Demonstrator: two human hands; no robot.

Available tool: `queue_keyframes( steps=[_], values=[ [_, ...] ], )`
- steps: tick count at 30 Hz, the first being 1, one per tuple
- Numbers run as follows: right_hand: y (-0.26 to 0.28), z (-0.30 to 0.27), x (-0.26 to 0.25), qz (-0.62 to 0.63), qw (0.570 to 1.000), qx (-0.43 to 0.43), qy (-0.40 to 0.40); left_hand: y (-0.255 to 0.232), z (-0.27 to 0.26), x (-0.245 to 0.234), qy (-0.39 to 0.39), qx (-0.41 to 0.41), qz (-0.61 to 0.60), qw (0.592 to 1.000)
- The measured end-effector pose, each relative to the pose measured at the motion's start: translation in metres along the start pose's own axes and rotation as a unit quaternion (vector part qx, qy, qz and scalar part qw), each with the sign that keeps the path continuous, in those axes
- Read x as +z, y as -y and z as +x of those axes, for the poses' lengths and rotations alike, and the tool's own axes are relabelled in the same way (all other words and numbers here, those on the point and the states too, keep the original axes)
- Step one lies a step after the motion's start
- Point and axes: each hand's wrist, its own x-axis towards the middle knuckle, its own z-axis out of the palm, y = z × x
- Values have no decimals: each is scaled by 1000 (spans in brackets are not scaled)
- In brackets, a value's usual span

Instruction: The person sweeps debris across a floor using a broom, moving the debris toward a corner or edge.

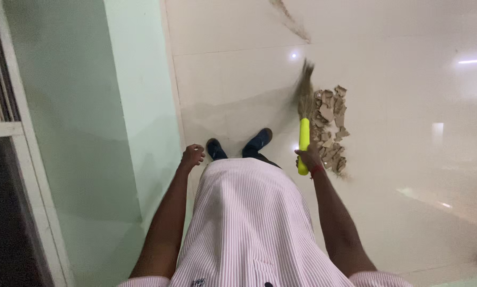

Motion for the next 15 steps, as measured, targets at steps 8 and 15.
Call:
queue_keyframes(
  steps=[8,15],
  values=[
    [71,-78,43,-164,986,-34,25,63,-34,1,39,-104,136,984],
    [130,-127,125,-387,901,-114,159,113,-53,-5,17,-148,57,987]
  ],
)
